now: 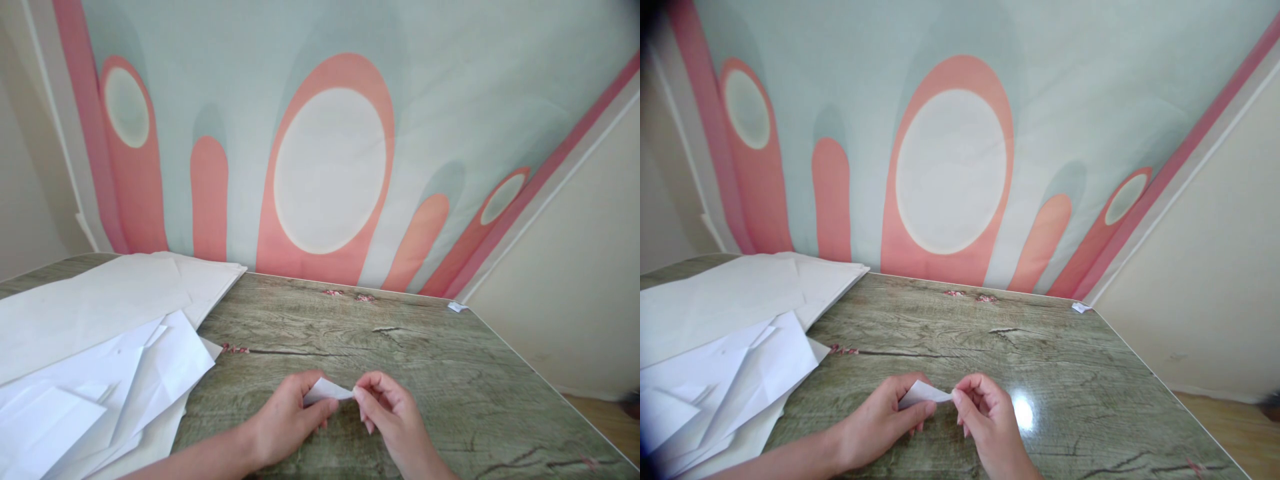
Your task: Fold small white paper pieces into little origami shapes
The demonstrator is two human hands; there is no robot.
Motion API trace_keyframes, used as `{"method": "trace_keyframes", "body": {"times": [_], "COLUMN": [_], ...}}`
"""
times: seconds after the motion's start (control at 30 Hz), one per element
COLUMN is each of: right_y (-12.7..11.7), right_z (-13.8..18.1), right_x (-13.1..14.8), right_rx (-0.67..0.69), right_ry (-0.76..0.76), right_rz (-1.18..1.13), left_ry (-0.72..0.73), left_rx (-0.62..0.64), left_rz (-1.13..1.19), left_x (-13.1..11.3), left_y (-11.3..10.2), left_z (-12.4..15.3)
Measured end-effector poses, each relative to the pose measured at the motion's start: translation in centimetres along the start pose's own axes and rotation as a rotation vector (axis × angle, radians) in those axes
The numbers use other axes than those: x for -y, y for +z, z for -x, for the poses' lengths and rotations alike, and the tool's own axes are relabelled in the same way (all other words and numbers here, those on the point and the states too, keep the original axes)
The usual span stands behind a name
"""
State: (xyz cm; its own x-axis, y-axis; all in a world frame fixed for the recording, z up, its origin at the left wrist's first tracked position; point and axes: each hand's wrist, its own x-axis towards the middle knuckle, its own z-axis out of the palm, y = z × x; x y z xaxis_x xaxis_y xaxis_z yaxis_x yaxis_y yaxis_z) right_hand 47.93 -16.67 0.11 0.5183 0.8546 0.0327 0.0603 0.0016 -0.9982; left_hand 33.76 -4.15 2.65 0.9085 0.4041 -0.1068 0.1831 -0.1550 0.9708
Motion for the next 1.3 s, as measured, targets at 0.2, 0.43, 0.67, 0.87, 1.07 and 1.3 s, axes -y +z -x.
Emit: {"method": "trace_keyframes", "body": {"times": [0.2, 0.43, 0.67, 0.87, 1.07, 1.3], "right_y": [-0.1, 0.0, 0.5, 0.7, 0.6, 0.5], "right_z": [0.2, 0.5, 0.8, 1.0, 0.9, 1.0], "right_x": [-0.4, -0.4, 0.3, 0.5, 0.1, 0.5], "right_rx": [0.035, 0.086, -0.055, -0.017, -0.016, 0.027], "right_ry": [-0.053, -0.064, -0.345, -0.549, -0.653, -0.595], "right_rz": [0.026, 0.036, 0.353, 0.507, 0.571, 0.603], "left_ry": [0.237, 0.312, 0.300, 0.291, 0.254, 0.263], "left_rx": [-0.055, -0.063, -0.097, -0.117, -0.168, -0.172], "left_rz": [-0.181, -0.227, -0.202, -0.204, -0.201, -0.242], "left_x": [-0.2, -0.2, -0.3, -0.3, -0.3, 0.1], "left_y": [-0.3, -0.3, -0.3, -0.1, 0.0, 0.1], "left_z": [0.2, 0.2, 0.2, 0.4, 0.4, 0.3]}}
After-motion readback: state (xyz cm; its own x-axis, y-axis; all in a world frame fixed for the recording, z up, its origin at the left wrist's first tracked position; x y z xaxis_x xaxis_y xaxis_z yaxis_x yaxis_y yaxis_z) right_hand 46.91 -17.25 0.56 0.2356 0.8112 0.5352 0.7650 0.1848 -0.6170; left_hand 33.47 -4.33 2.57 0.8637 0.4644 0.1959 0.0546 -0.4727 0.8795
